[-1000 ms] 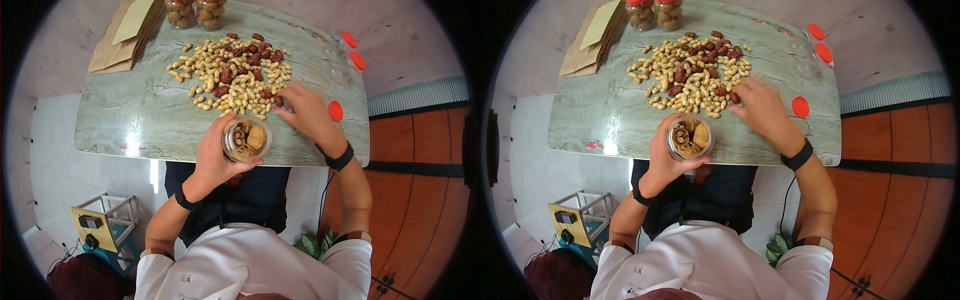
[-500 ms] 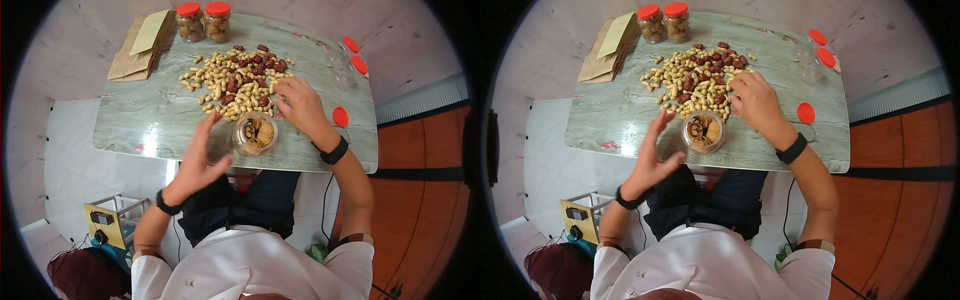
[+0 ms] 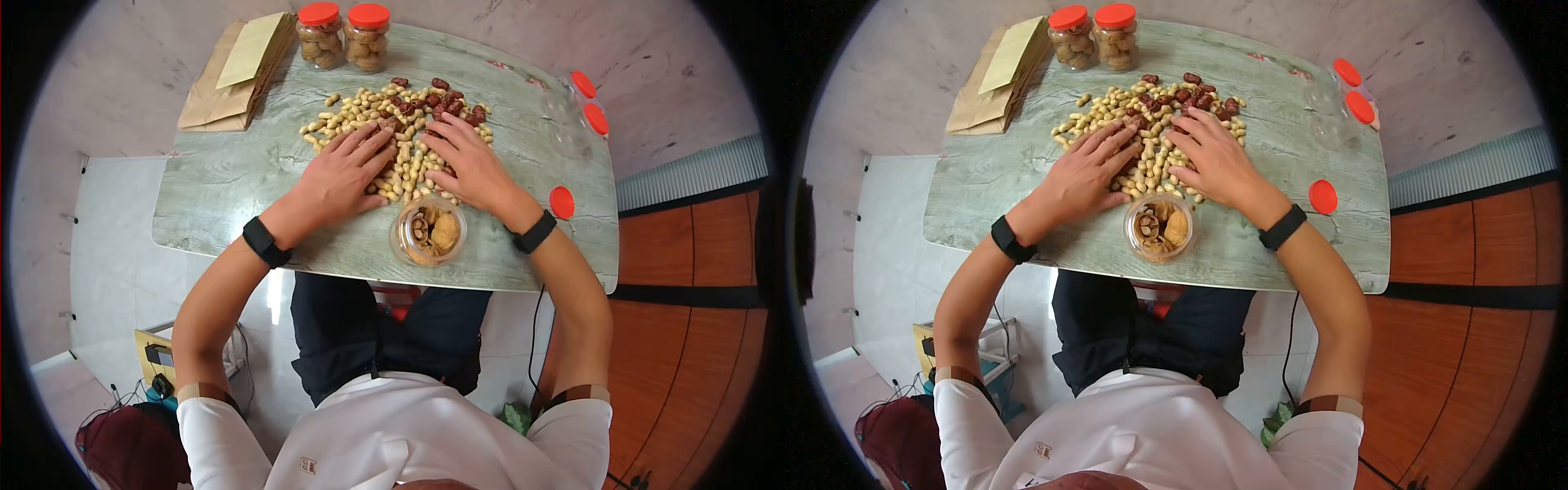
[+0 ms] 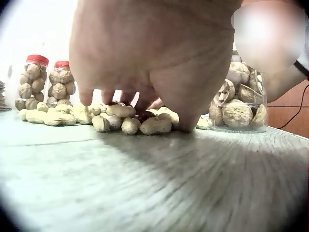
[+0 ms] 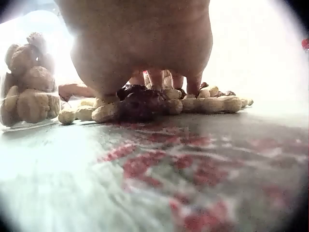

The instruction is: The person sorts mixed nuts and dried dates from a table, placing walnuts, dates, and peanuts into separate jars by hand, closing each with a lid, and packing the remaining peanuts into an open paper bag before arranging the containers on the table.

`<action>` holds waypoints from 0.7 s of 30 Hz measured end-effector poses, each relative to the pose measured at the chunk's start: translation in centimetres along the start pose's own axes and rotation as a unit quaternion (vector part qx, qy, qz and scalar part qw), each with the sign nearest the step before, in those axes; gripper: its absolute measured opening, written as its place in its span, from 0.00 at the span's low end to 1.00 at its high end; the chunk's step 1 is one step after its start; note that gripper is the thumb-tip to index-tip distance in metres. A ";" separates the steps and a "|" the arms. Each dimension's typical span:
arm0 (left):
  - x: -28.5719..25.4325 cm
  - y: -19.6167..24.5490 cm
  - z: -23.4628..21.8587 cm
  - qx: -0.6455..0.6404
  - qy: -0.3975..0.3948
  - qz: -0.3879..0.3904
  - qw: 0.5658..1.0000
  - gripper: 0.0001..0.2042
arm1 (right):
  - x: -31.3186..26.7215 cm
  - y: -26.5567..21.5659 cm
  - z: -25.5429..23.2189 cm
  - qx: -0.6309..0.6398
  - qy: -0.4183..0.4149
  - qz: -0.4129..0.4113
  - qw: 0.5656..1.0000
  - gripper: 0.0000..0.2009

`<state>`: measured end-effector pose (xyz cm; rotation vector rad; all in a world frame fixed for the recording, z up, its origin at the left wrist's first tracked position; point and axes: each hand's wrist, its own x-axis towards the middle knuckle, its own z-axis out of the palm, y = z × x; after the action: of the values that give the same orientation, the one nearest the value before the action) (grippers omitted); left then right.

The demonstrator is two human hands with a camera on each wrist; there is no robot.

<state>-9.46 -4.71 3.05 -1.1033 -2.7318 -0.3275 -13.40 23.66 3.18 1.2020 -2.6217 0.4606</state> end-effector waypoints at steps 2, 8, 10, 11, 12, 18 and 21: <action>-0.6 -0.1 -0.5 -0.008 -0.008 -0.022 1.000 0.38 | -0.3 0.0 -0.2 0.000 0.010 0.002 1.000 0.26; -1.5 -0.5 -1.1 -0.021 -0.006 -0.076 0.997 0.42 | -0.8 0.1 -2.3 0.015 0.028 0.027 0.999 0.23; -1.7 -0.9 -1.6 -0.055 -0.007 -0.086 0.995 0.45 | -0.8 0.4 -3.4 0.041 0.030 0.096 0.994 0.25; -1.8 -1.1 -1.8 -0.087 -0.006 -0.096 0.992 0.48 | -0.9 1.0 -3.5 0.041 0.029 0.098 0.994 0.25; -1.9 -1.3 -1.9 -0.088 -0.006 -0.096 0.991 0.48 | -0.9 2.0 -3.5 0.039 0.054 0.132 0.989 0.26; -2.2 -2.5 -2.6 -0.027 -0.019 -0.153 0.988 0.56 | 0.2 7.7 -1.4 0.075 -0.015 0.299 0.951 0.39; -2.1 -3.2 -2.6 -0.003 -0.056 -0.178 0.982 0.55 | 1.5 6.9 0.3 0.055 -0.086 0.298 0.949 0.44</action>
<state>-9.96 -9.04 4.62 -0.6439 -3.0265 -0.3287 -19.66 26.71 2.09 0.4567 -3.1287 0.6298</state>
